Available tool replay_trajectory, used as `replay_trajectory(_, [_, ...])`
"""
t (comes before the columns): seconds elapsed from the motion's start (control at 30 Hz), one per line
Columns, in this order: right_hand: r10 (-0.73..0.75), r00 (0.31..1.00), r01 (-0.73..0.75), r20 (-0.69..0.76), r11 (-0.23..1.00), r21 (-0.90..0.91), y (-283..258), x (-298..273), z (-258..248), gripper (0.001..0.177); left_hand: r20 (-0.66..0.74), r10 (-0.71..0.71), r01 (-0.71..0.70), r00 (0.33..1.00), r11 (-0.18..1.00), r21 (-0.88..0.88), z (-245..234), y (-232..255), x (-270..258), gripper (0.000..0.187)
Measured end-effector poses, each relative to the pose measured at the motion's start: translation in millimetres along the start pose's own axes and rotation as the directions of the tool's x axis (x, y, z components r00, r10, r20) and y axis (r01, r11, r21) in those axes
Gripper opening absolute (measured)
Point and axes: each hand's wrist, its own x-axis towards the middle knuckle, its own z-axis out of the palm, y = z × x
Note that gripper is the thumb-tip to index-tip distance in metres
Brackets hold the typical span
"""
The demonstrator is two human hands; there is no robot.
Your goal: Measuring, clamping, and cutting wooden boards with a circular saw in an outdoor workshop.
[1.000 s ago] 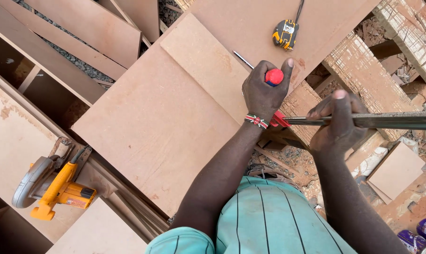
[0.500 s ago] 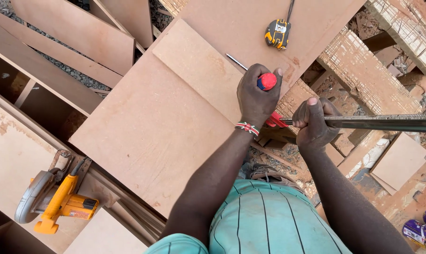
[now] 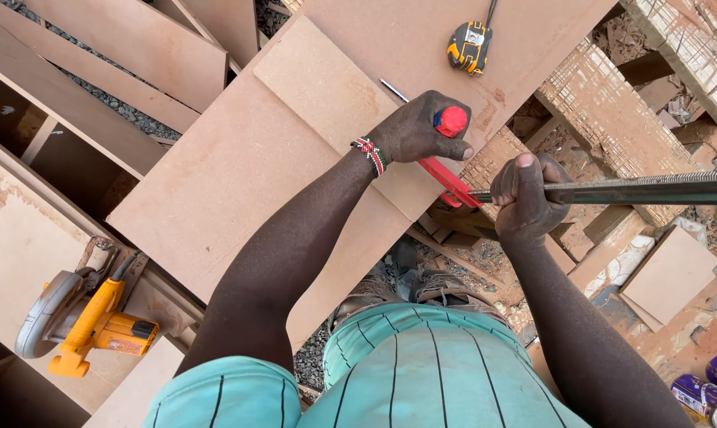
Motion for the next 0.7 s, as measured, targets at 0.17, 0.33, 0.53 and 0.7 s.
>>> replay_trajectory(0.17, [0.035,0.999,-0.036,0.032,0.998,0.043,5.1,2.3,-0.6,0.057,-0.04,-0.03,0.03,0.999,1.0,0.0,8.3,-2.1,-9.9,0.034])
replay_trajectory(0.33, [0.221,0.971,-0.211,0.089,0.972,-0.105,-13.3,1.5,12.7,0.056,-0.623,-0.222,0.337,0.75,0.939,0.072,63.9,41.5,-28.4,0.042])
replay_trajectory(0.53, [0.369,0.88,-0.282,0.297,0.912,-0.297,-19.5,-29.9,-8.2,0.007,-0.746,-0.196,0.333,0.636,0.942,0.037,111.0,48.8,-133.8,0.049])
replay_trajectory(0.7, [0.508,0.811,-0.46,0.289,0.86,-0.221,-11.6,-58.6,-55.1,0.084,-0.879,-0.313,0.424,0.359,0.894,-0.145,185.2,117.4,-300.2,0.046])
